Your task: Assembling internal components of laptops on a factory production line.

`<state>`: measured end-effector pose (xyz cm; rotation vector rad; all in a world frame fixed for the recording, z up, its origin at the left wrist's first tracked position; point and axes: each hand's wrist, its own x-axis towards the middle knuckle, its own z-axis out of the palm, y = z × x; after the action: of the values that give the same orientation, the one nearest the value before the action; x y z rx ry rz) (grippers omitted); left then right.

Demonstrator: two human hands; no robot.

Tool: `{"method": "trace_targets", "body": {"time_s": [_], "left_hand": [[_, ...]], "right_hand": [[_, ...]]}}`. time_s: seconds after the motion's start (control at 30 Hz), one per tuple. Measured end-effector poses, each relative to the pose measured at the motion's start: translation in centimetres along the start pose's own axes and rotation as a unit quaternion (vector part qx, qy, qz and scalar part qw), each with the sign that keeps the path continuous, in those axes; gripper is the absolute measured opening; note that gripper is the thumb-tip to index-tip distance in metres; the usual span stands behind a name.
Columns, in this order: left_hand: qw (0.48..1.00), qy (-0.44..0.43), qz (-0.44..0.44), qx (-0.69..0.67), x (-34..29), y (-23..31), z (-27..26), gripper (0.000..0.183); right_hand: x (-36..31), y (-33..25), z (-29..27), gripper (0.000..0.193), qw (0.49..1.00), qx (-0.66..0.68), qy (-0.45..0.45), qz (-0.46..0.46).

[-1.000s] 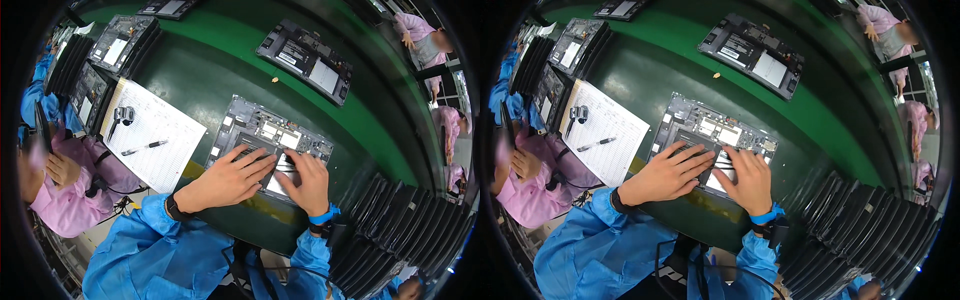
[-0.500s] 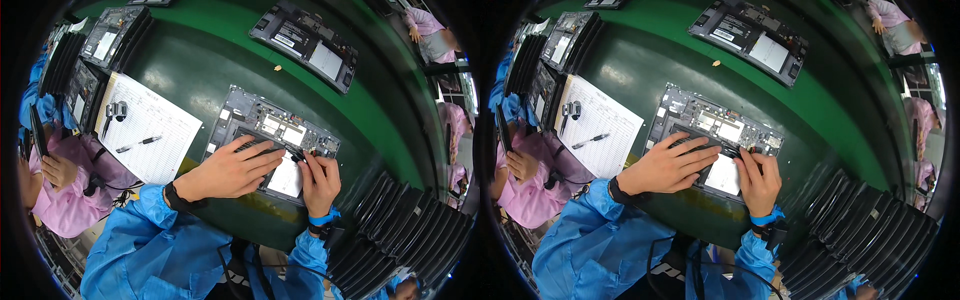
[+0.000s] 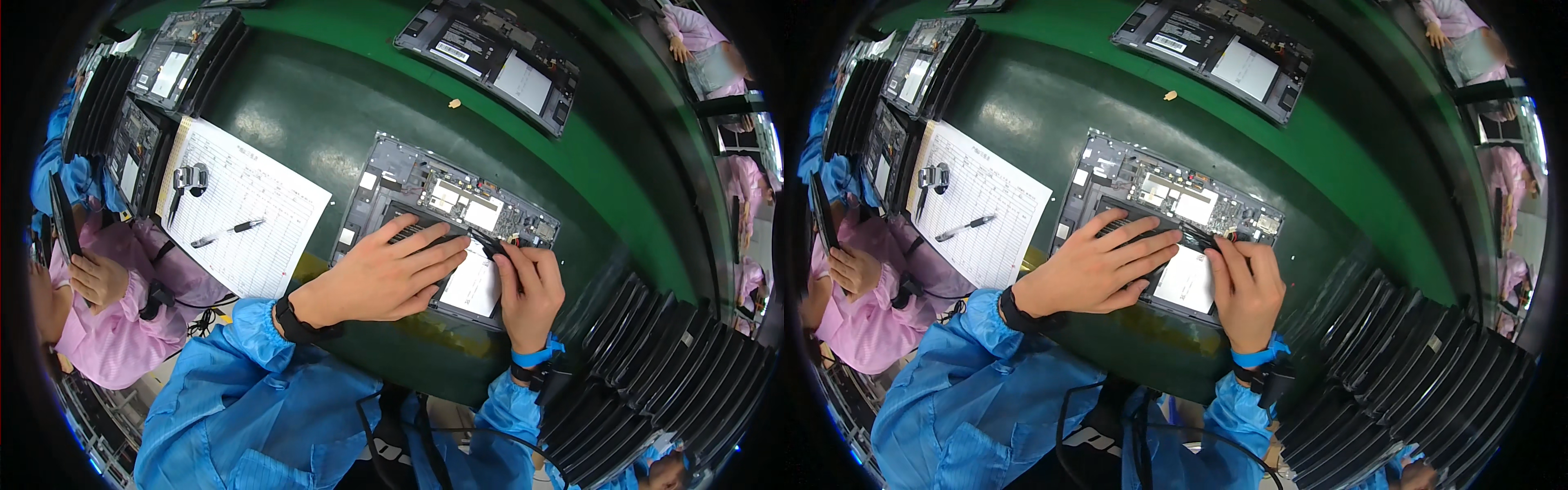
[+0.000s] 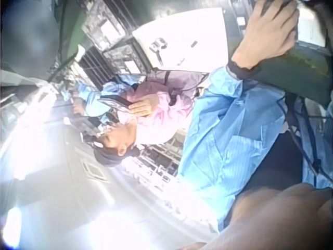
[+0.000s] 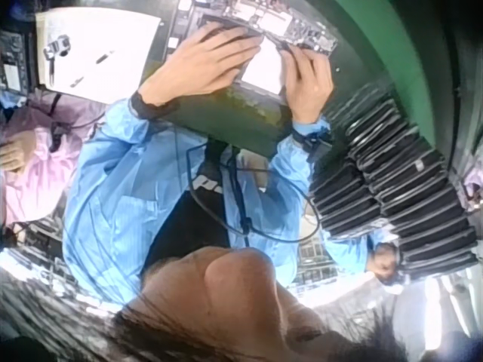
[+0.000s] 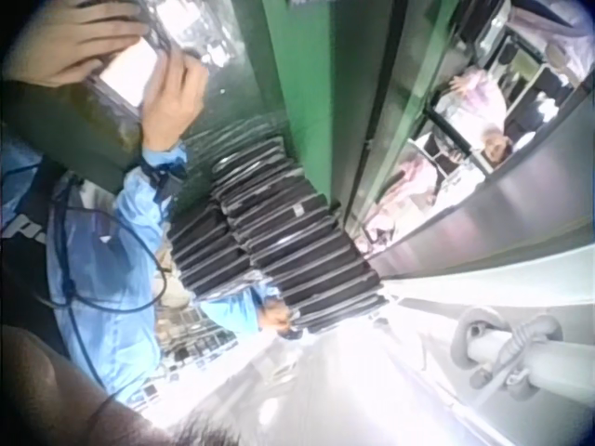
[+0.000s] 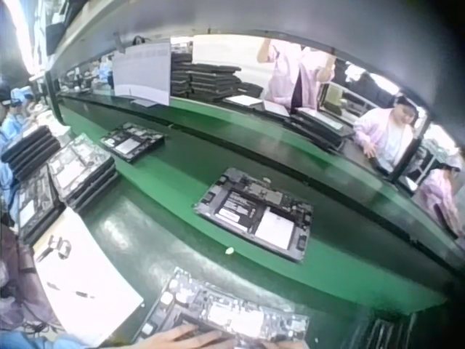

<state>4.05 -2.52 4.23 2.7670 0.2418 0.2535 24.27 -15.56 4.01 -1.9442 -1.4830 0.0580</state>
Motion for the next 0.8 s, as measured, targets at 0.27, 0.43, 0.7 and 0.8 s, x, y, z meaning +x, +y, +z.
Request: {"method": "trace_targets", "body": {"time_s": [0.27,0.43,0.7,0.8], "left_hand": [[1.000,0.017,0.012,-0.011,0.1,-0.1,-0.1,0.047],[0.999,0.032,0.000,-0.022,0.3,0.3,0.0,0.047],[0.999,0.046,-0.019,-0.009,0.5,1.0,0.3,0.049],[0.999,0.042,-0.029,-0.008,0.5,1.1,0.3,0.050]], "right_hand": [[2.0,-1.2,-1.6,0.016,0.986,0.092,-0.071,0.120],[2.0,-1.0,-1.3,0.016,0.988,0.101,-0.064,0.103],[2.6,-1.3,-2.0,0.015,0.986,0.091,-0.070,0.123],[2.5,-0.6,-2.4,0.015,0.980,0.113,-0.084,0.139]]}}
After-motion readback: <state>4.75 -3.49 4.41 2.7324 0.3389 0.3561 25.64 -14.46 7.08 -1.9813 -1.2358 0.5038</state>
